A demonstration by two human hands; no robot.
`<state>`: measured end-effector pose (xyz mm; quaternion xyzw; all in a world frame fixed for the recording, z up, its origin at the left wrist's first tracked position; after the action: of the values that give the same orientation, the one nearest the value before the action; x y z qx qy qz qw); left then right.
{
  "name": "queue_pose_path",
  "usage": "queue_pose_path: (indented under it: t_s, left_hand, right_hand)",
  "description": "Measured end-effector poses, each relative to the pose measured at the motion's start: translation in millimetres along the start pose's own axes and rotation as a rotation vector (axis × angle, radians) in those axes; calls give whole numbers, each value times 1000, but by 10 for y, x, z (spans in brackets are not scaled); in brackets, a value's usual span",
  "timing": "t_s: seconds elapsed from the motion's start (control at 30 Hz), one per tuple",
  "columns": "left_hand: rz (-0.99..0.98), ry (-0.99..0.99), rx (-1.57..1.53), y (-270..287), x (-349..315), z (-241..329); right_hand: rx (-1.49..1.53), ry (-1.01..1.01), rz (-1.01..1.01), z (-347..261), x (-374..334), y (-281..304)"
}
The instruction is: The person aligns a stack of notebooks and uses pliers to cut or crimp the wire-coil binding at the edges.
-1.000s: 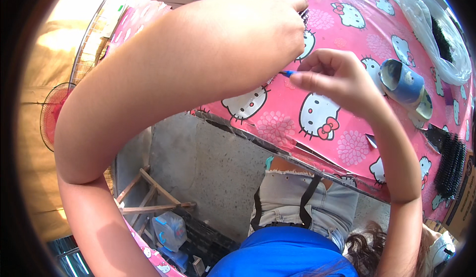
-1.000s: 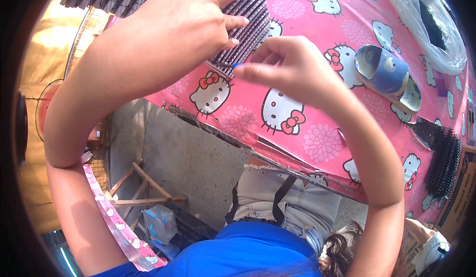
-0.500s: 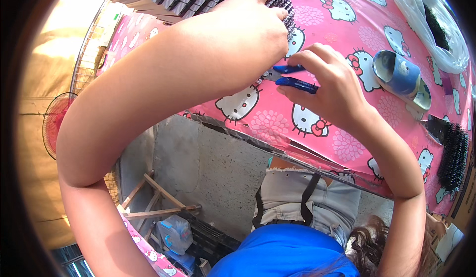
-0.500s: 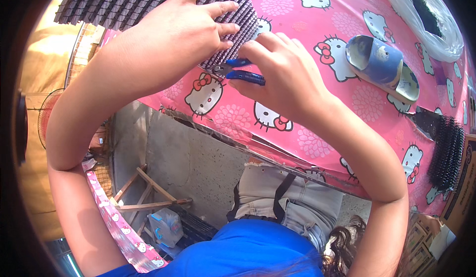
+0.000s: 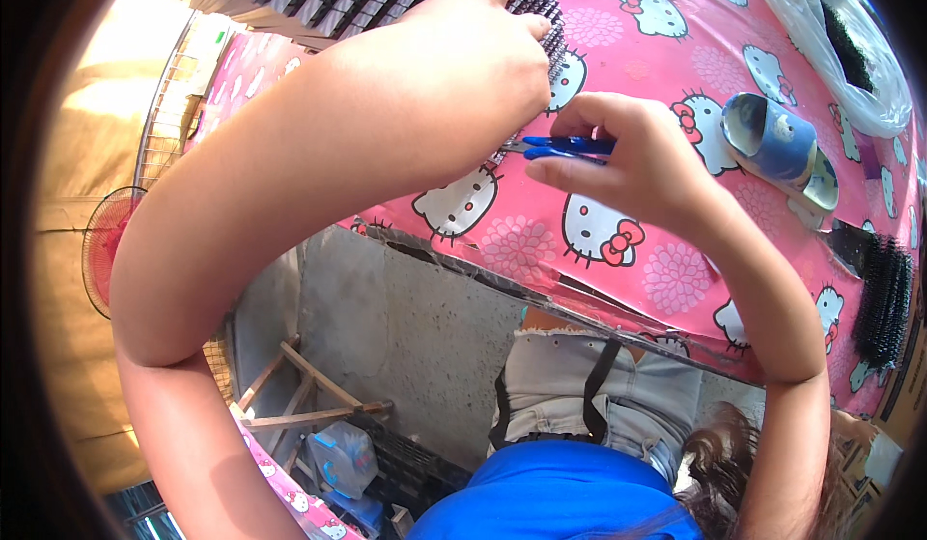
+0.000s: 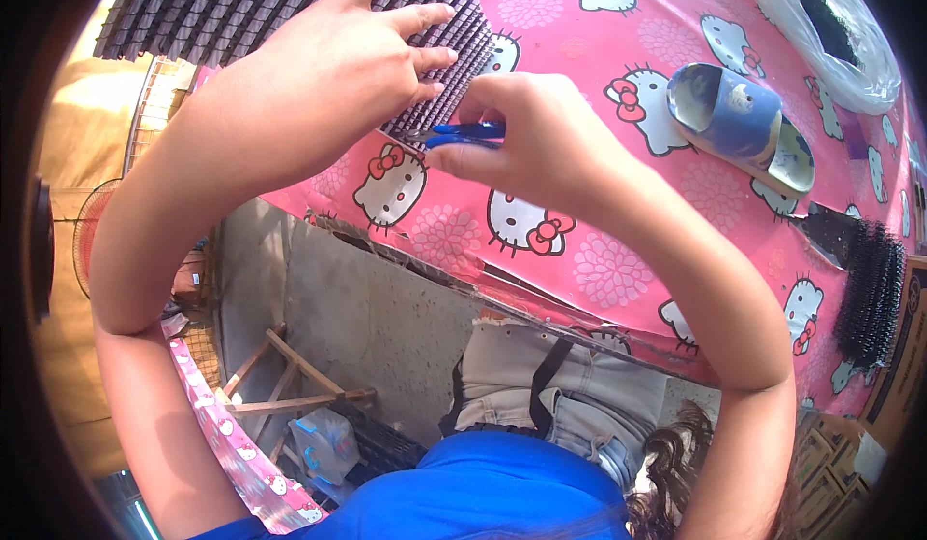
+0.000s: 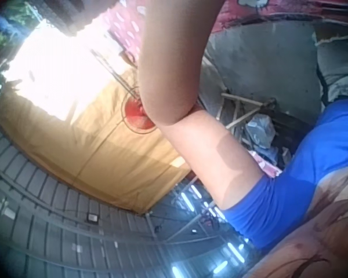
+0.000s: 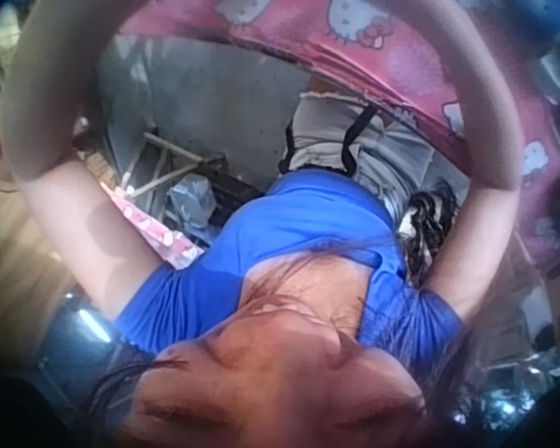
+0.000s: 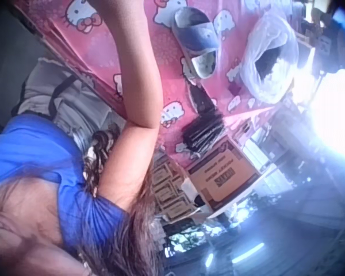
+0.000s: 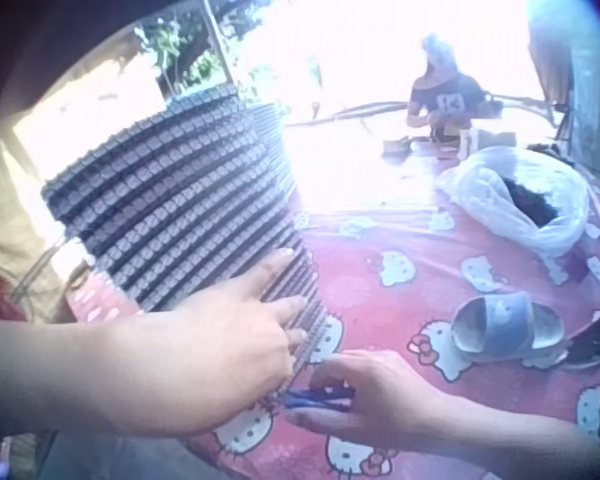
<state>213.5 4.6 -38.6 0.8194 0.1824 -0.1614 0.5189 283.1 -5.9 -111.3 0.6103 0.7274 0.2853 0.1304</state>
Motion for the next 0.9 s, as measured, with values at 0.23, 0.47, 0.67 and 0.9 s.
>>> queue_pose_path:
  t_s: [0.23, 0.47, 0.67, 0.9]
  left_hand:
    - [-82, -42, 74, -345, 112, 34]
    - [121, -1, -61, -54, 53, 23]
    - [18, 34, -24, -142, 65, -24]
    - [-155, -86, 176, -203, 146, 134]
  right_hand:
    - [380, -456, -234, 277, -19, -136]
    - [-436, 414, 373, -179, -244, 67]
    - [85, -172, -103, 219, 54, -56]
    - [27, -98, -135, 56, -1, -43]
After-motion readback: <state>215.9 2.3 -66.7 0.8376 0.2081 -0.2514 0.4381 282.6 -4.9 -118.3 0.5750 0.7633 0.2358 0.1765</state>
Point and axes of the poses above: each hand's wrist, its own x-axis towards the middle knuckle, its own y-axis out of the back of the hand, z = x × y, the point moved 8 cm from there along x, towards the middle knuckle
